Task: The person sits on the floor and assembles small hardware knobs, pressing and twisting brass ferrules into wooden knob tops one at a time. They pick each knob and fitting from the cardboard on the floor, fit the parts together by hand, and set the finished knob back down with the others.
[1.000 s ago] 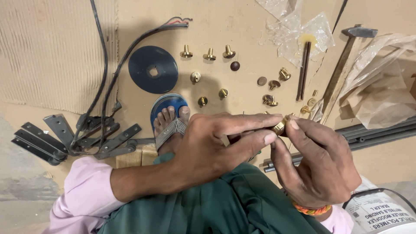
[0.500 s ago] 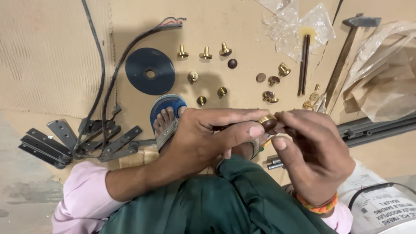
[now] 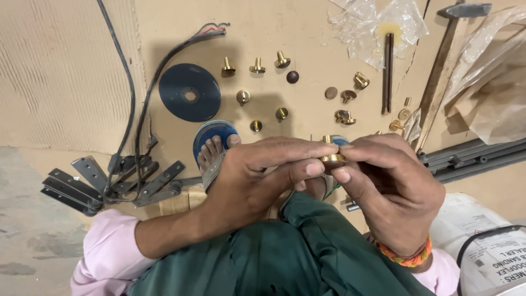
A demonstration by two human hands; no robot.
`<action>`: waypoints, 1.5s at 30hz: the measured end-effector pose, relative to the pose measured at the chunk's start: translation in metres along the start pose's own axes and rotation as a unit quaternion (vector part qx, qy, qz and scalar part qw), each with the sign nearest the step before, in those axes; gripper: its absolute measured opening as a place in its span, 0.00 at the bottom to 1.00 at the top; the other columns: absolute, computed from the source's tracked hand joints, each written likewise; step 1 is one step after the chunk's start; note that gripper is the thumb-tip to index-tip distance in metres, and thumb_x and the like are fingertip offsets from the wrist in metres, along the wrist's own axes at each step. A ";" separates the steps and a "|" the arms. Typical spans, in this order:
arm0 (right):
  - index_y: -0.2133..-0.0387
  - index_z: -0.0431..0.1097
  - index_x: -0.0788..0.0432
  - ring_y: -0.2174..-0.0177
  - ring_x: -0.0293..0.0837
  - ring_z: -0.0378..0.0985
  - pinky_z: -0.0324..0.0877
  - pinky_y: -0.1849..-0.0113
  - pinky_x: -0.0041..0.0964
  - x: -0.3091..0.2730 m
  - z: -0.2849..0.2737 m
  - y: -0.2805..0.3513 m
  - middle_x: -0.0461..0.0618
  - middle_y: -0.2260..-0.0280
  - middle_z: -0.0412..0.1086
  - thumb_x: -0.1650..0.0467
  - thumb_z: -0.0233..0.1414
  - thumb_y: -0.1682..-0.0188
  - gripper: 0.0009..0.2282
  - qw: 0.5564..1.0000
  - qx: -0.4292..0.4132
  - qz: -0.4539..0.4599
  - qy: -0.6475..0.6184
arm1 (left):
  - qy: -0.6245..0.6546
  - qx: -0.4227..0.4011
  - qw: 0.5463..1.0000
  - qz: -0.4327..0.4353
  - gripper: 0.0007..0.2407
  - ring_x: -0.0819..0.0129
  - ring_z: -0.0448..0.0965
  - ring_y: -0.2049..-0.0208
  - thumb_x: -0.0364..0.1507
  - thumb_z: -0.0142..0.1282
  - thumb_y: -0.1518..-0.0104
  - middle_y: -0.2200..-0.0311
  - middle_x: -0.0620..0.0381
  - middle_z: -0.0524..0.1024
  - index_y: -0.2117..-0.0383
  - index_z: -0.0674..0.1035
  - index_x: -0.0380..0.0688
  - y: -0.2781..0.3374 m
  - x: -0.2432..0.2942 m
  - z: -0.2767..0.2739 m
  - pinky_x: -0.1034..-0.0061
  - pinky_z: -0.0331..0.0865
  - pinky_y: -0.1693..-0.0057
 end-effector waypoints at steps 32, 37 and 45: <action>0.62 0.72 0.69 0.61 0.44 0.81 0.78 0.58 0.33 0.010 -0.004 0.000 0.60 0.62 0.76 0.85 0.60 0.51 0.08 0.991 -0.042 0.047 -0.121 | -0.256 0.081 0.960 0.075 0.12 0.75 0.79 0.63 0.26 0.65 0.36 0.62 0.55 0.82 0.48 0.82 0.43 0.001 0.012 0.018 0.82 0.74 0.60; 0.62 0.72 0.69 0.59 0.44 0.82 0.78 0.57 0.31 0.002 -0.002 -0.003 0.59 0.62 0.76 0.84 0.62 0.52 0.08 0.997 -0.047 0.000 -0.054 | -0.287 0.085 0.953 0.045 0.10 0.70 0.80 0.60 0.27 0.63 0.35 0.61 0.53 0.81 0.49 0.83 0.44 -0.001 0.014 0.021 0.77 0.75 0.56; 0.65 0.71 0.68 0.59 0.46 0.83 0.81 0.60 0.34 -0.007 0.006 -0.015 0.57 0.64 0.76 0.83 0.60 0.56 0.08 0.998 -0.031 0.043 -0.033 | -0.323 0.109 0.938 0.060 0.06 0.61 0.81 0.59 0.26 0.58 0.39 0.67 0.51 0.81 0.58 0.80 0.41 -0.013 0.014 0.024 0.61 0.73 0.34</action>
Point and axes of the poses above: each hand's wrist, its own y-axis away from the middle knuckle, its own z-axis out of the palm, x = y × z, the point moved 2 cm from there along -y, towards the middle knuckle
